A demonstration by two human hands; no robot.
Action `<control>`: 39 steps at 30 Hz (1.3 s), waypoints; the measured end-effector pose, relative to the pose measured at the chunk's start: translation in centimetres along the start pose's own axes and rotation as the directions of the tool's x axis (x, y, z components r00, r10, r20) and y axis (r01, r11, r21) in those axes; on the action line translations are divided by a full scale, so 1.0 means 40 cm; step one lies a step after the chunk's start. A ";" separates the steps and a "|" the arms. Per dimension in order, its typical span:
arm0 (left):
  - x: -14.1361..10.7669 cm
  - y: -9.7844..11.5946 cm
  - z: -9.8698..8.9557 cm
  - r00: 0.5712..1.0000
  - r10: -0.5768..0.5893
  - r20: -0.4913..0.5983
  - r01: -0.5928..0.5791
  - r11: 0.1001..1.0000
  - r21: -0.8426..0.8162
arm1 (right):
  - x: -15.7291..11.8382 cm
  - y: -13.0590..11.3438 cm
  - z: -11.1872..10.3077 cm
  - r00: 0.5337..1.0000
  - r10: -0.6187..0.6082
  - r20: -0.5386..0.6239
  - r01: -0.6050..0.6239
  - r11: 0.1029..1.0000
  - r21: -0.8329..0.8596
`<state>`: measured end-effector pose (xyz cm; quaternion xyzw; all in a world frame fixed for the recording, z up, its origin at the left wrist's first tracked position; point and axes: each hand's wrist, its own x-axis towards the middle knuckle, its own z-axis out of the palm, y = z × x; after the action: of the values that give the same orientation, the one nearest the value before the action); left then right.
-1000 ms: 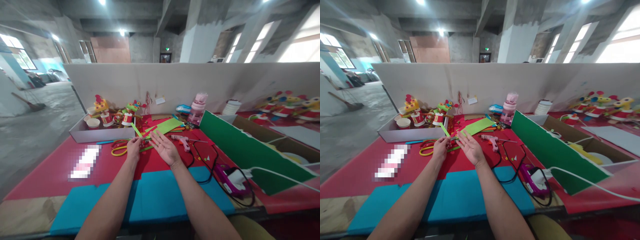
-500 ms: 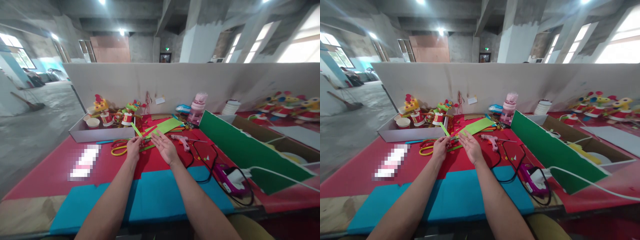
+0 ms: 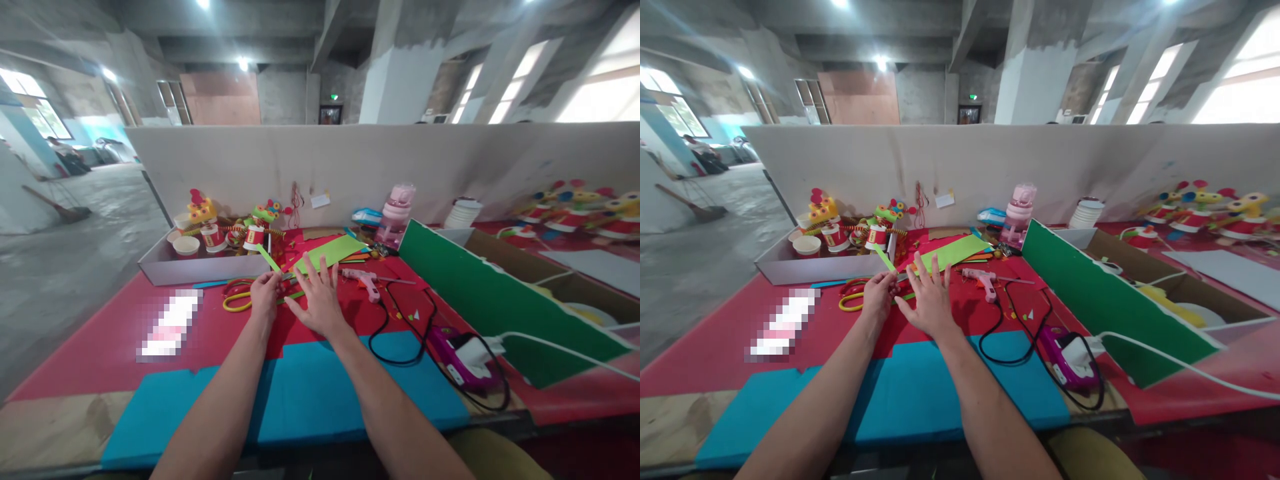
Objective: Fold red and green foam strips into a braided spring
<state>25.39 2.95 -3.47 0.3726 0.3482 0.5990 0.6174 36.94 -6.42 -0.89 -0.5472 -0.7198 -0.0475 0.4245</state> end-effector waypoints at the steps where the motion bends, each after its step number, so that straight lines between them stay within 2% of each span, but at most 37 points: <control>1: -0.001 0.001 0.001 1.000 -0.003 0.001 0.003 1.000 -0.002 | 0.000 0.002 0.003 1.000 -0.003 -0.003 0.003 1.000 -0.027; 7: 0.000 0.001 0.001 1.000 -0.009 0.005 0.009 1.000 -0.010 | -0.002 0.005 0.012 0.999 0.014 0.034 -0.006 0.978 -0.207; 10: 0.001 -0.001 0.000 1.000 -0.002 0.008 0.002 1.000 -0.004 | -0.001 0.003 0.011 0.999 0.024 0.033 -0.017 0.976 -0.216; 13: -0.002 -0.001 0.002 0.998 0.070 0.012 -0.070 0.995 0.070 | -0.002 0.014 0.014 0.995 0.090 -0.050 -0.096 0.987 -0.127; 16: -0.013 -0.001 0.014 0.974 0.224 0.016 -0.222 0.950 0.219 | -0.003 0.046 0.024 0.950 0.249 -0.188 -0.231 0.966 0.113; 18: -0.026 -0.003 0.026 0.959 0.279 0.045 -0.281 0.921 0.269 | -0.001 0.071 0.036 0.893 0.410 -0.185 -0.318 0.867 0.384; 21: -0.046 -0.013 0.043 0.962 0.234 0.138 -0.262 0.933 0.246 | 0.003 0.097 0.059 0.814 0.579 0.034 -0.403 0.523 0.751; 23: -0.057 -0.021 0.050 0.960 0.183 0.211 -0.231 0.945 0.232 | 0.006 0.102 0.070 0.789 0.604 0.115 -0.404 0.369 0.837; 25: -0.062 -0.030 0.054 0.953 0.145 0.265 -0.209 0.949 0.235 | 0.007 0.101 0.073 0.781 0.609 0.135 -0.409 0.337 0.848; 29: -0.058 -0.044 0.052 0.946 0.114 0.302 -0.190 0.953 0.237 | 0.002 0.097 0.069 0.779 0.616 0.115 -0.424 0.383 0.821; 32: -0.052 -0.048 0.048 0.927 0.158 0.340 -0.266 0.916 0.299 | -0.001 0.102 0.069 0.776 0.627 0.064 -0.399 0.410 0.820; 34: -0.054 -0.040 0.045 0.880 0.282 0.381 -0.439 0.789 0.429 | 0.001 0.112 0.068 0.740 0.672 0.009 -0.372 0.398 0.839; 35: -0.058 -0.032 0.044 0.836 0.356 0.417 -0.540 0.672 0.507 | 0.003 0.119 0.066 0.706 0.708 -0.023 -0.349 0.376 0.858; 37: -0.072 -0.011 0.043 0.723 0.454 0.520 -0.683 0.358 0.637 | 0.009 0.134 0.058 0.622 0.778 -0.085 -0.279 0.322 0.905; 38: -0.081 0.002 0.044 0.684 0.450 0.574 -0.705 0.205 0.679 | 0.012 0.141 0.053 0.592 0.799 -0.107 -0.243 0.303 0.921; 39: -0.090 0.014 0.045 0.663 0.433 0.611 -0.700 0.069 0.711 | 0.015 0.147 0.046 0.572 0.811 -0.126 -0.211 0.293 0.932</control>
<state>26.56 -0.71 -2.18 0.8215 0.3653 0.4357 0.0438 40.75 -2.66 -4.01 -0.4334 -0.2377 0.2905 0.8193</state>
